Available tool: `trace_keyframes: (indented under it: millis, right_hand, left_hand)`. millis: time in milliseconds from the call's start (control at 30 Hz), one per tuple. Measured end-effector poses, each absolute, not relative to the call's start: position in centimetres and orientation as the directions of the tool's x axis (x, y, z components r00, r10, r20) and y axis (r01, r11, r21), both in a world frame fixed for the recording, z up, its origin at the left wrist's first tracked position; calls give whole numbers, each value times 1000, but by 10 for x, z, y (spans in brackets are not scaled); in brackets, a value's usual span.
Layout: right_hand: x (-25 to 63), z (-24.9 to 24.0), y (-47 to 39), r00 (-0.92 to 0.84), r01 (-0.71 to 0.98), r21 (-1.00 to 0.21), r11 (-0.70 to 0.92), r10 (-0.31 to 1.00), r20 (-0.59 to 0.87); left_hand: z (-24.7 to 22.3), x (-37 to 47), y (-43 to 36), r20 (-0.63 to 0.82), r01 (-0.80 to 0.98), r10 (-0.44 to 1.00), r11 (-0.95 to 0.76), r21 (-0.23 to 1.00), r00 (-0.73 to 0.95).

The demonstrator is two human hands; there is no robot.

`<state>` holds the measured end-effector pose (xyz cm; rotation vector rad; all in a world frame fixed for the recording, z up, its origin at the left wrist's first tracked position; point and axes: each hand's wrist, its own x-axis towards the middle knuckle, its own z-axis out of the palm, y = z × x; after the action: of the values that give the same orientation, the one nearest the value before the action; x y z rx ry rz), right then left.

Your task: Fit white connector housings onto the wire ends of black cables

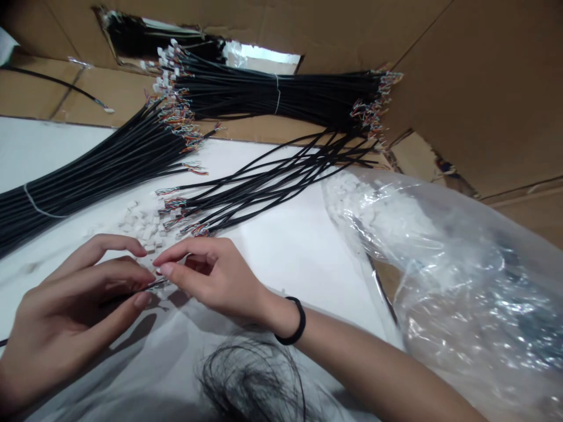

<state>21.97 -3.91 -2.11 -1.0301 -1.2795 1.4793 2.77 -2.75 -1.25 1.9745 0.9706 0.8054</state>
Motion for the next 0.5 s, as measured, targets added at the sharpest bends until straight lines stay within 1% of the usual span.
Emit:
trace_keyframes:
  millis: [133,300,500]
  right_hand:
    - [220,-20,-39,-249,-105,-992,-71,968,-42]
    - [221,-20,-40,-271,-80,-992,-103,959,-77]
    - [223,-19,-40,-303,-118,-988,-104,951,-64]
  left_hand:
    - [-12,30,-29,244,349,842,-439,828,481]
    - [-11,29,-30,254,350,824,-465,813,506]
    - [-13,27,-30,269,365,816,-489,792,511]
